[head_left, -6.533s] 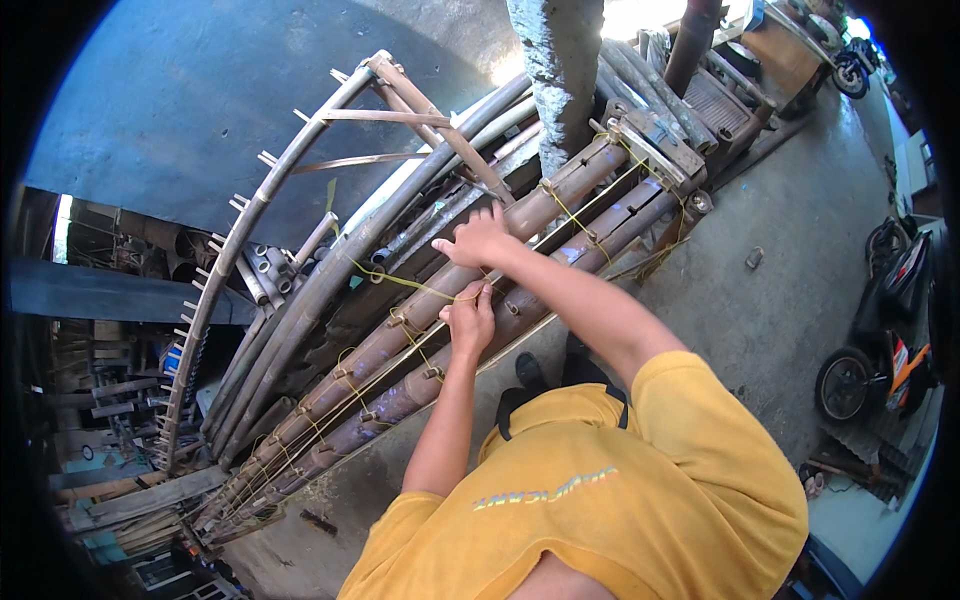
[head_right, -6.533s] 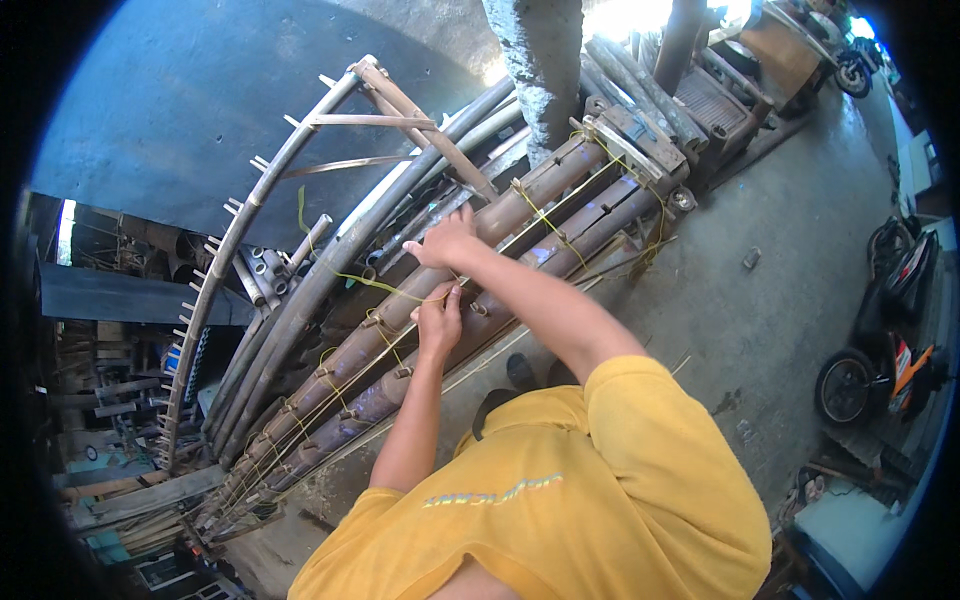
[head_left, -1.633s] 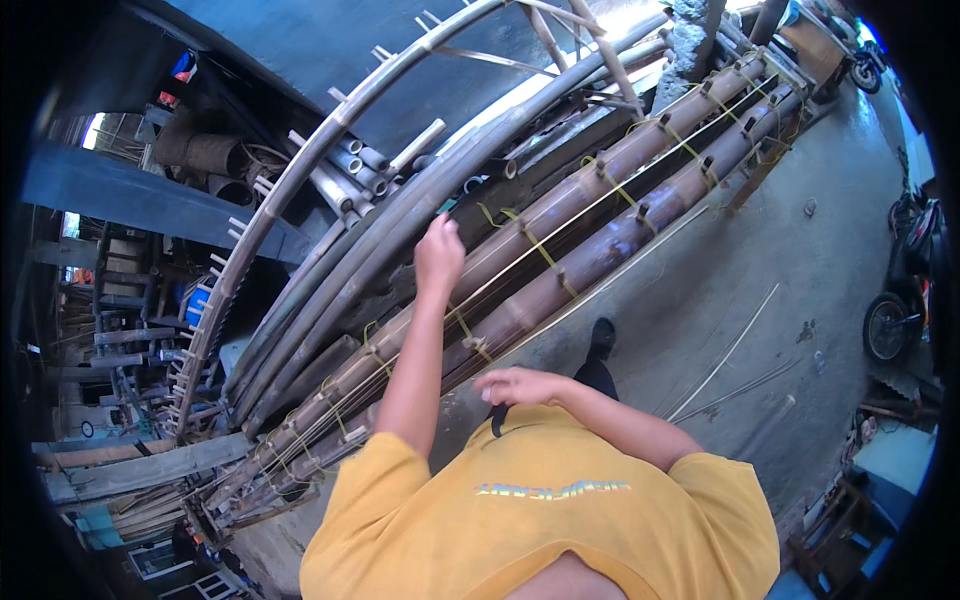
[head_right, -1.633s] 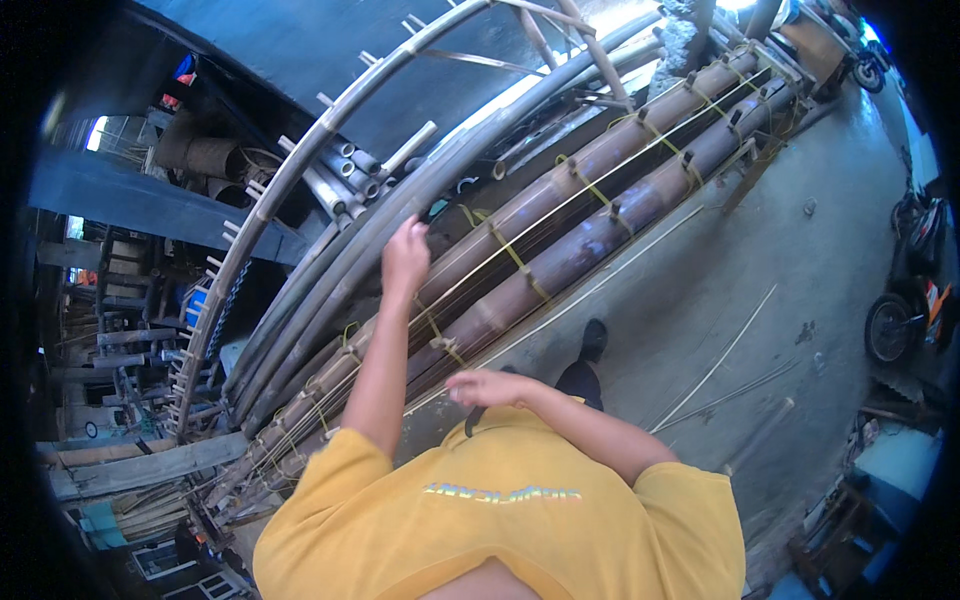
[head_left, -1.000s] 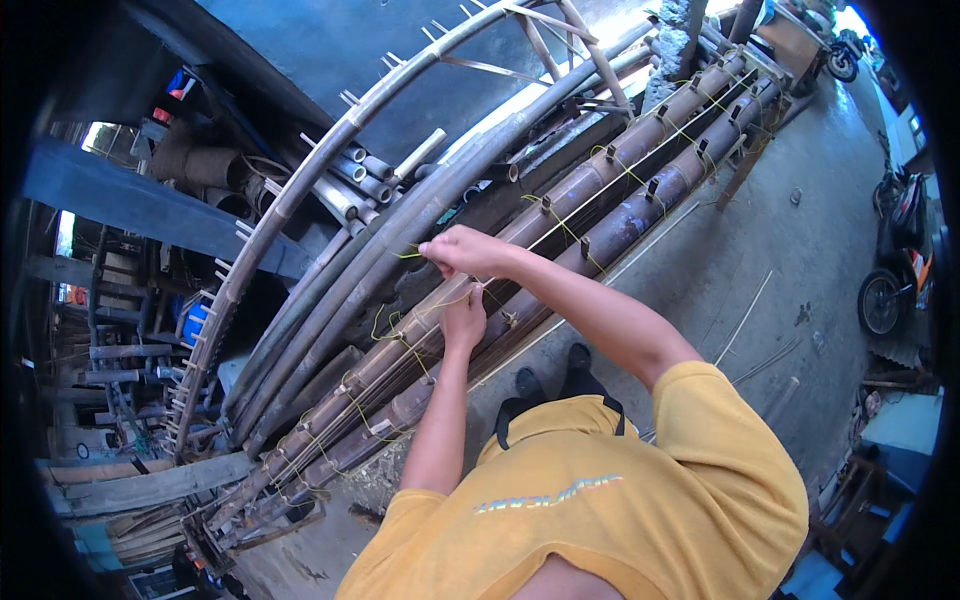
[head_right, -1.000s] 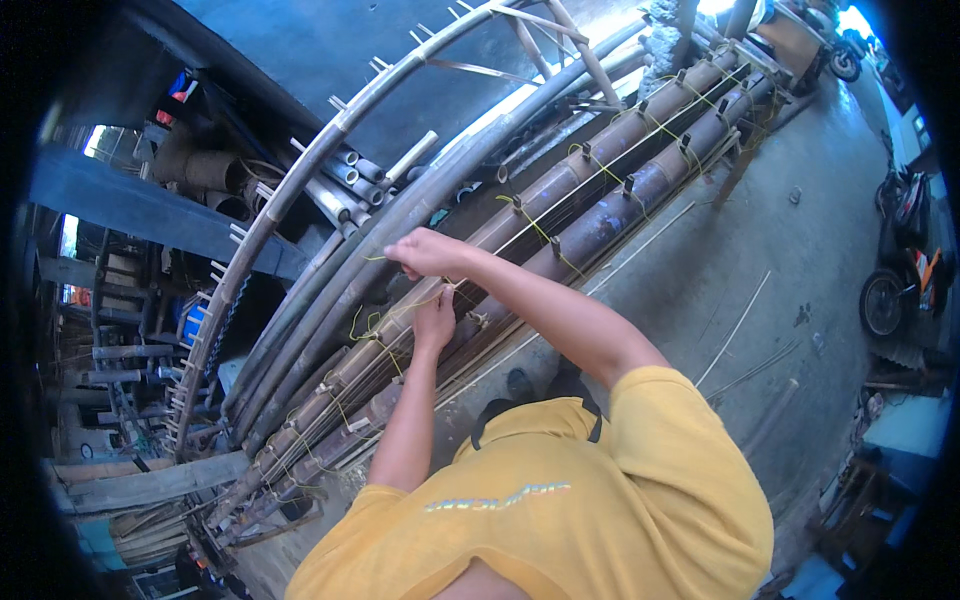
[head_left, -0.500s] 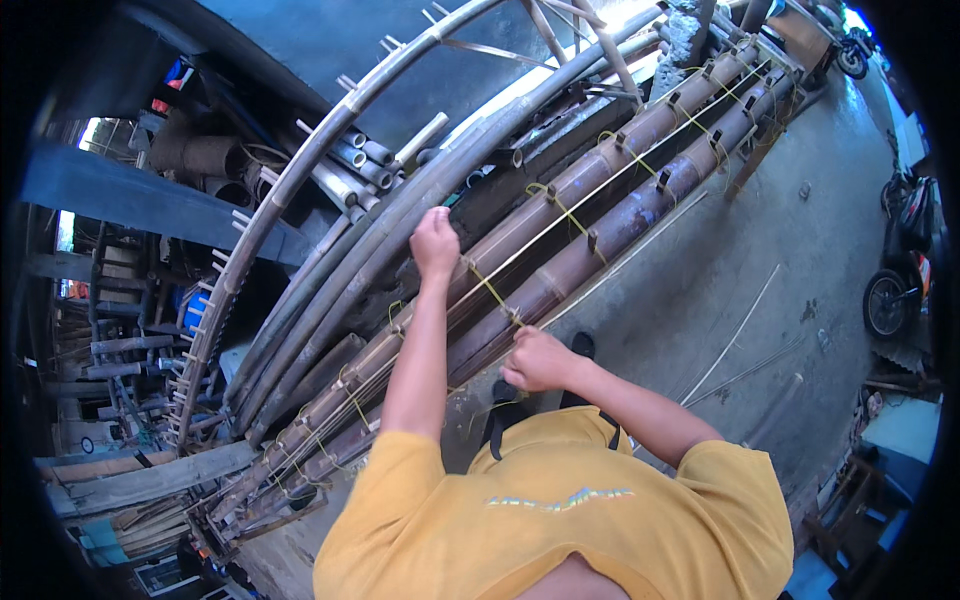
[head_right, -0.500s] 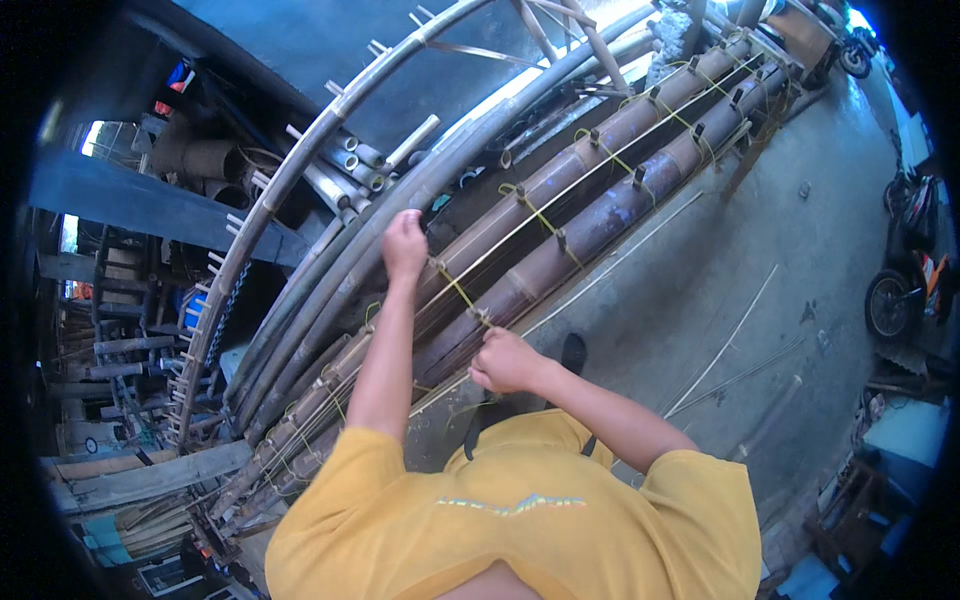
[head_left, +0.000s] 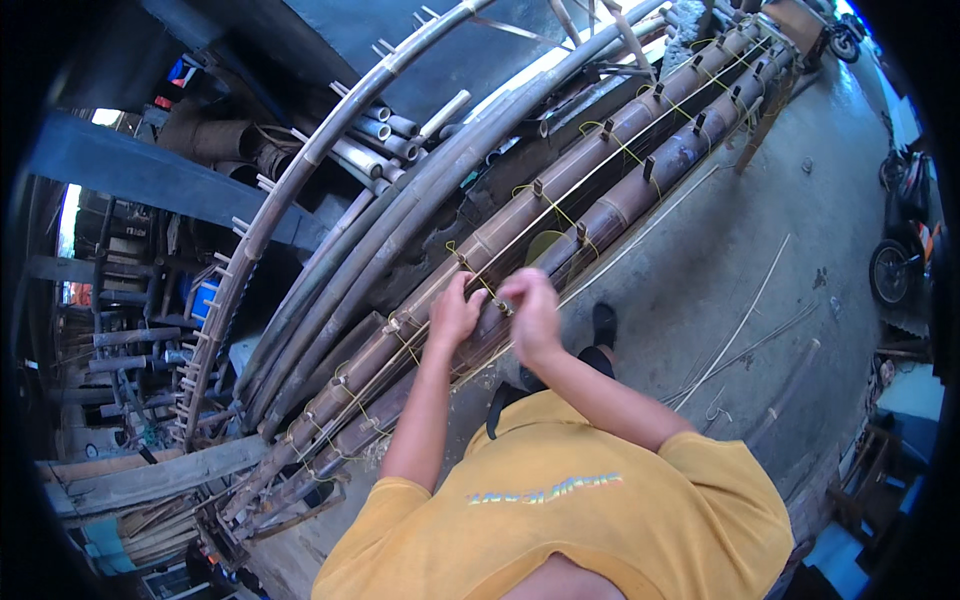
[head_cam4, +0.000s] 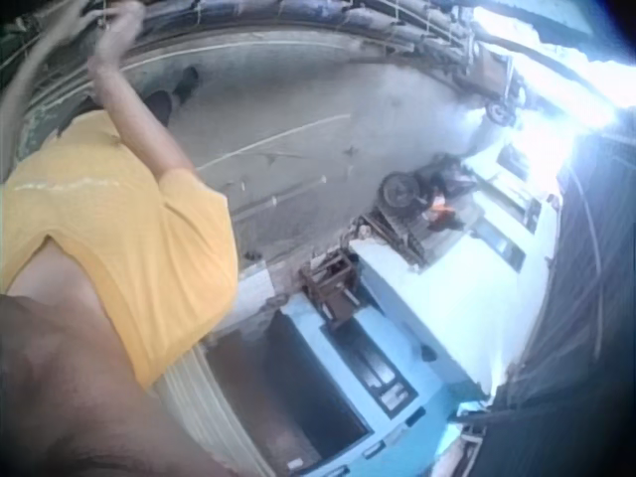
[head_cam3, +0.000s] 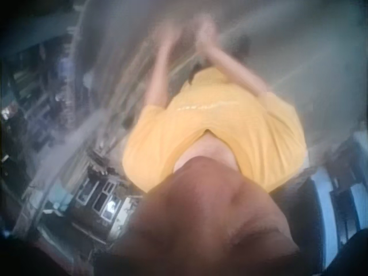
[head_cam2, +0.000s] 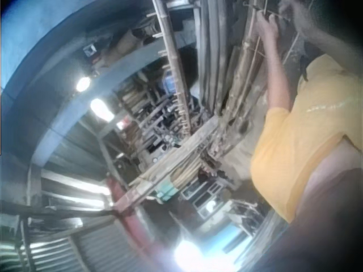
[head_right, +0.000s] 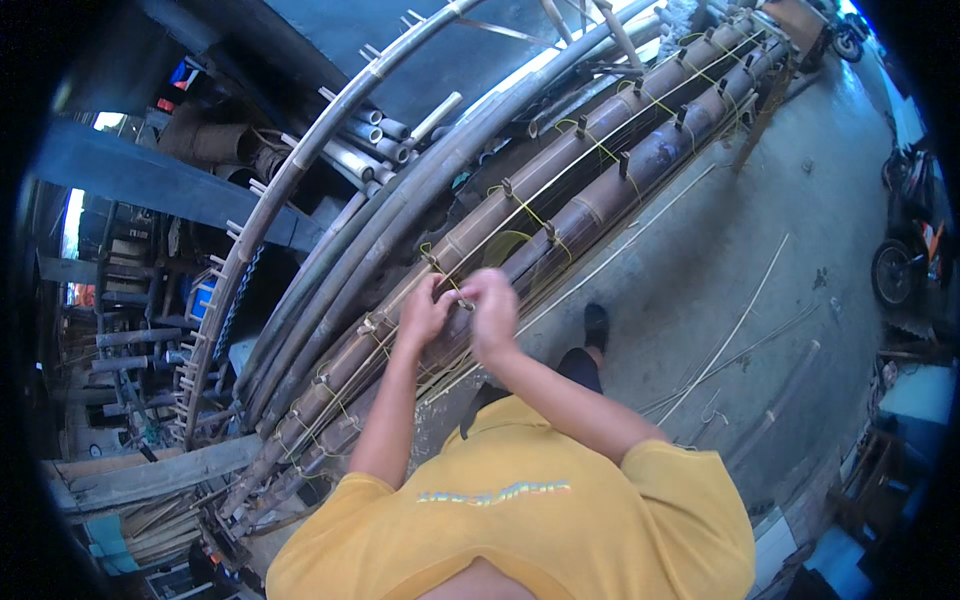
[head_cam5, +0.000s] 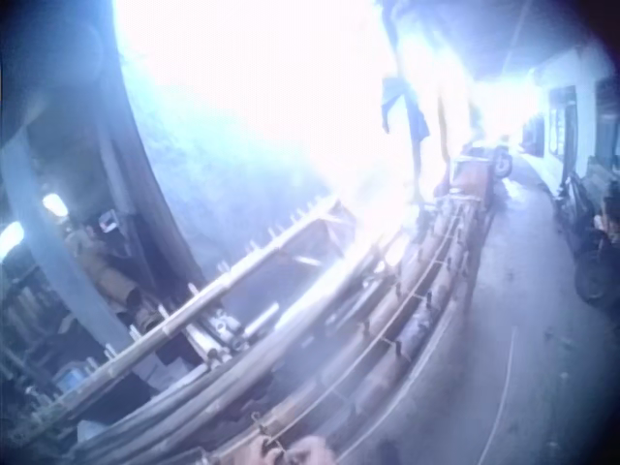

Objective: The person selects thin bamboo strips from a stack, aligns them, and ties them onto a curved bamboo frame using yellow string. The person repeatedly wraps and knots the string to secure the strips in place.

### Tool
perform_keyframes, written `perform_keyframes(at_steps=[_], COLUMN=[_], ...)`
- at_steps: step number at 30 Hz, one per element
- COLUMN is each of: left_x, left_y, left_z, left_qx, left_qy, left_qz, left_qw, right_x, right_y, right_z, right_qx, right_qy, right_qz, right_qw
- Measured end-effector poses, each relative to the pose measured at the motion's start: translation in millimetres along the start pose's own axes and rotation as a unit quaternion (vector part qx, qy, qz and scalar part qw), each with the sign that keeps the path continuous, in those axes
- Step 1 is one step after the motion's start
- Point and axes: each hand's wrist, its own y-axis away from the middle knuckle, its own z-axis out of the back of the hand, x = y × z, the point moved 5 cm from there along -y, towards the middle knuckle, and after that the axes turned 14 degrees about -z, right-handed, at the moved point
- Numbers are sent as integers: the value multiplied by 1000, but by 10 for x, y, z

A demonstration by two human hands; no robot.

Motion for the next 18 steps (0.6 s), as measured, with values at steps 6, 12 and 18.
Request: perform_keyframes(at_steps=[6, 12, 18], left_x=[381, 420, 85], left_y=[-8, -9, -64], left_z=[-246, -249, -85], left_qx=[-175, -76, -104], left_qy=[57, 36, 66], left_qz=[-106, 51, 21], left_qw=[977, 995, 992], right_x=[-22, 85, -59], right_y=[-389, -939, 336], right_z=[-1443, -1118, 233], right_qx=[253, 370, 432], right_qy=[778, 487, 635], right_qz=[178, -135, 157], right_qw=[546, 779, 620])
